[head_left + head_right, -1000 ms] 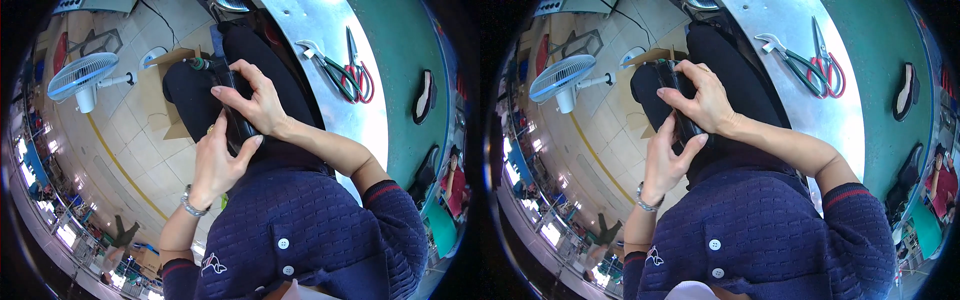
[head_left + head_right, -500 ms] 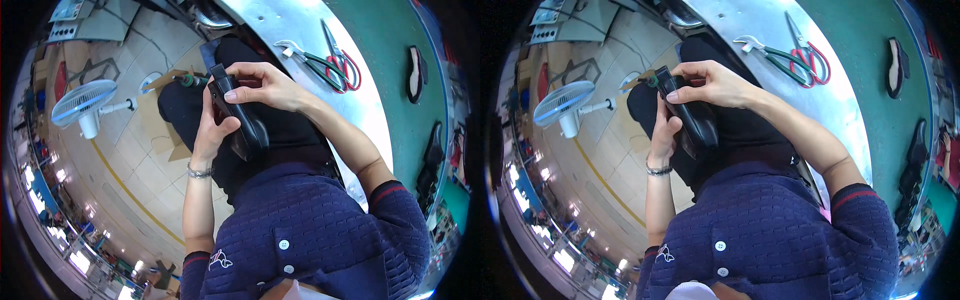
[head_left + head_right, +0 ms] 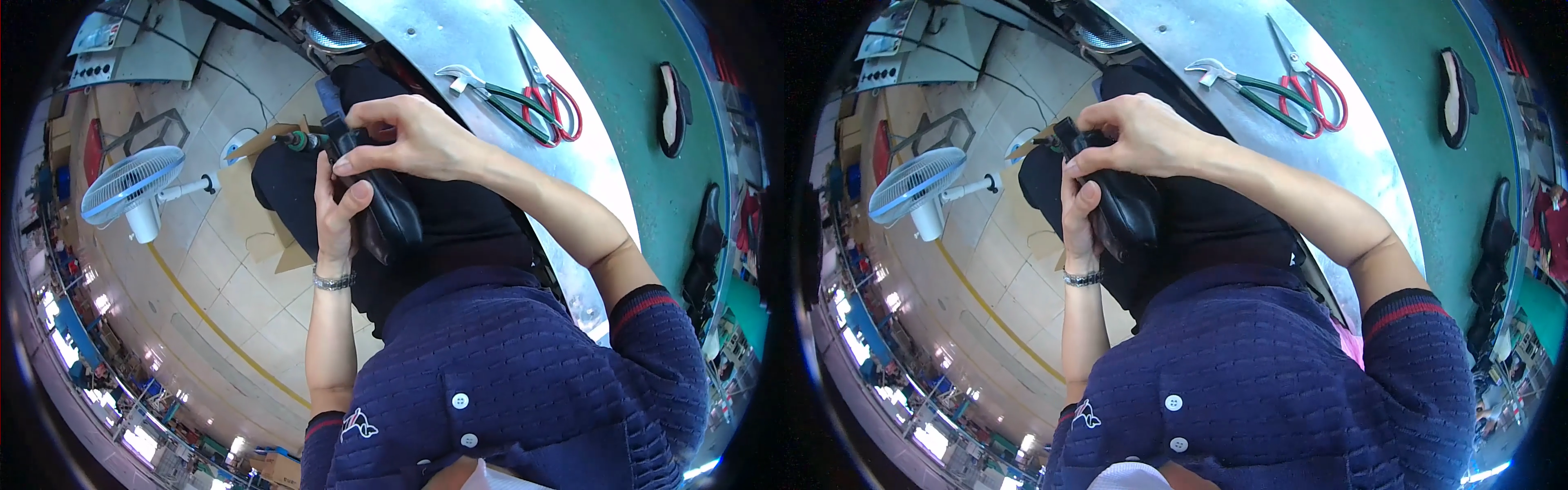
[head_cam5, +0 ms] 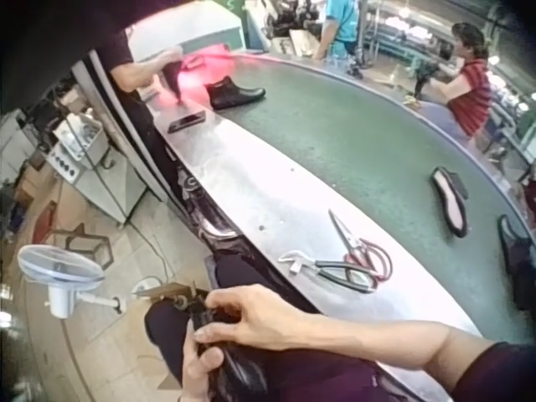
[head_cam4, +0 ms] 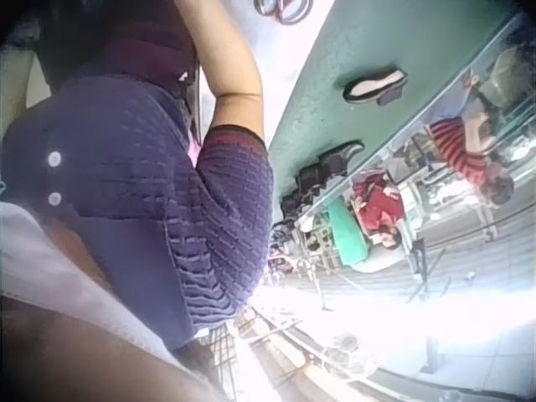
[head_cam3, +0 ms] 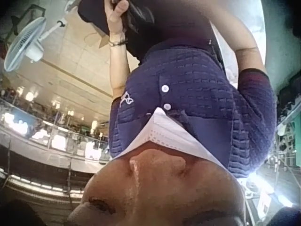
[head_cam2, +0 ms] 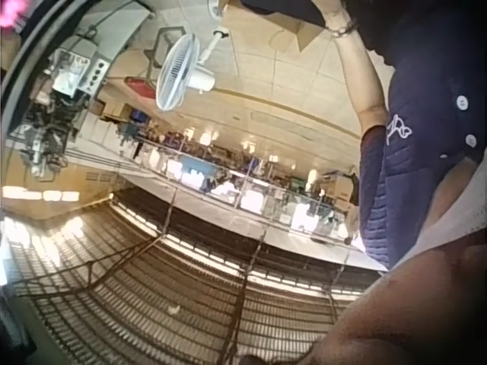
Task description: The worker is performing various steps in the shoe manufacturing process, including trimming excess material from a boot upper and placing finished uppers on a conveyor belt.
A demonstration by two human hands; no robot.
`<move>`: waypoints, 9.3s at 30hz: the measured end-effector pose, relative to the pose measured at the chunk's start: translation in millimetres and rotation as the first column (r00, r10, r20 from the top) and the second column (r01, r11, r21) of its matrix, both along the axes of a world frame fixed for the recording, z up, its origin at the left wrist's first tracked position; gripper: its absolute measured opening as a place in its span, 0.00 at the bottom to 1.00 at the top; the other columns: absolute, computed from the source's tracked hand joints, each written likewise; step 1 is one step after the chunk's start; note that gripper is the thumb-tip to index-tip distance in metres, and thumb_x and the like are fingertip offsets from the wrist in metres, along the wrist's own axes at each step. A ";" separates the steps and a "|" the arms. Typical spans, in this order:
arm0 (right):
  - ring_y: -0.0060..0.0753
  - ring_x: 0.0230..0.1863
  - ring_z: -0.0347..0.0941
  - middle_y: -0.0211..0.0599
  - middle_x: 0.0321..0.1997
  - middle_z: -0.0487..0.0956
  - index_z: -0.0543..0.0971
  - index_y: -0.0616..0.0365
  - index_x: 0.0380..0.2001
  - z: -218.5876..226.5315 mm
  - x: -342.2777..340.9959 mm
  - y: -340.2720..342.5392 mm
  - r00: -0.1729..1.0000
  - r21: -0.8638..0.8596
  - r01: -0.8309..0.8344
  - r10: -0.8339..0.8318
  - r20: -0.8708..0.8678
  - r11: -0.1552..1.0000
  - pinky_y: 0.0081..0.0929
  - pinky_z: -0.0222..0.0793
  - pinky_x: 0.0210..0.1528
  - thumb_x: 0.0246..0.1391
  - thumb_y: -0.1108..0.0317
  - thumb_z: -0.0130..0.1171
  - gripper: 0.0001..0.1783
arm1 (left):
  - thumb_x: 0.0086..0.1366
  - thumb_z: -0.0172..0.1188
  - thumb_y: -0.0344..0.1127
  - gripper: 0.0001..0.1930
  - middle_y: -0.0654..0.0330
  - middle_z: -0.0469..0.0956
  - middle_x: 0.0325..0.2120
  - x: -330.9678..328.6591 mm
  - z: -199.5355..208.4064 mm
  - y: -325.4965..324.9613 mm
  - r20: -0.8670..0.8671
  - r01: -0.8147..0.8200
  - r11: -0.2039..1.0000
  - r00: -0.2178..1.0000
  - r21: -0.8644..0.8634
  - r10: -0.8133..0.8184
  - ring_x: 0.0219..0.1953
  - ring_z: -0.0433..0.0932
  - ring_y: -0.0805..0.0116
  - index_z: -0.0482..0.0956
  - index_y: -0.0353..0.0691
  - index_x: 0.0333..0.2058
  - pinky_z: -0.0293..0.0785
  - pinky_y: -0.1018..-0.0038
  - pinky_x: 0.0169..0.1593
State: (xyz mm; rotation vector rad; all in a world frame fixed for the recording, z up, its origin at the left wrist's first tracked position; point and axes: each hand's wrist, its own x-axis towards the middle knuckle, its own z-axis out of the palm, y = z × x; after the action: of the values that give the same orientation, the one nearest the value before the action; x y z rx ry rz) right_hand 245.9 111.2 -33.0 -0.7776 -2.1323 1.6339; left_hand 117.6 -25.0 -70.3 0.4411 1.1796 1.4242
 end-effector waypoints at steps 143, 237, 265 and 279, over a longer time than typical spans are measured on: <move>0.57 0.55 0.70 0.60 0.50 0.75 0.74 0.65 0.50 -75.5 -254.3 625.2 0.768 0.750 0.461 -0.636 -0.069 0.475 0.42 0.67 0.58 0.49 0.60 0.60 0.27 | 0.68 0.46 0.55 0.33 0.41 0.73 0.50 -32.4 -118.5 10.1 0.603 0.425 0.773 0.794 -0.471 -0.070 0.53 0.73 0.40 0.54 0.42 0.64 0.69 0.44 0.55; 0.22 0.24 0.72 0.34 0.26 0.73 0.50 0.59 0.69 50.4 -72.8 14.7 0.906 -0.443 -0.237 0.361 0.221 0.865 0.23 0.72 0.29 0.66 0.71 0.47 0.32 | 0.65 0.58 0.33 0.16 0.64 0.80 0.34 -90.7 15.0 37.0 -0.526 -0.478 0.877 0.731 0.059 0.434 0.31 0.72 0.80 0.79 0.36 0.50 0.69 0.81 0.37; 0.55 0.30 0.78 0.53 0.28 0.79 0.54 0.49 0.69 97.0 -113.1 26.8 0.743 0.469 -0.624 0.288 0.604 0.625 0.44 0.74 0.32 0.59 0.71 0.54 0.37 | 0.68 0.54 0.33 0.20 0.63 0.78 0.45 -106.9 4.5 23.4 -0.279 -0.334 0.940 0.899 0.067 0.339 0.42 0.73 0.80 0.72 0.33 0.57 0.68 0.83 0.48; 0.52 0.27 0.78 0.50 0.30 0.79 0.52 0.40 0.70 58.8 -108.8 21.4 0.845 0.552 -0.516 0.284 0.454 0.655 0.42 0.75 0.31 0.59 0.71 0.52 0.38 | 0.59 0.61 0.23 0.31 0.64 0.75 0.47 -113.9 5.7 18.7 -0.099 -0.174 0.982 0.978 0.075 0.181 0.46 0.73 0.78 0.66 0.36 0.62 0.69 0.80 0.51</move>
State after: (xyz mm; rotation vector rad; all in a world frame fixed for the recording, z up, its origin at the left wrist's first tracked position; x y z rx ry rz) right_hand 137.2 132.7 25.8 -0.3541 -3.0336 0.7701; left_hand 3.7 -6.3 -64.6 0.4712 1.2858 1.6145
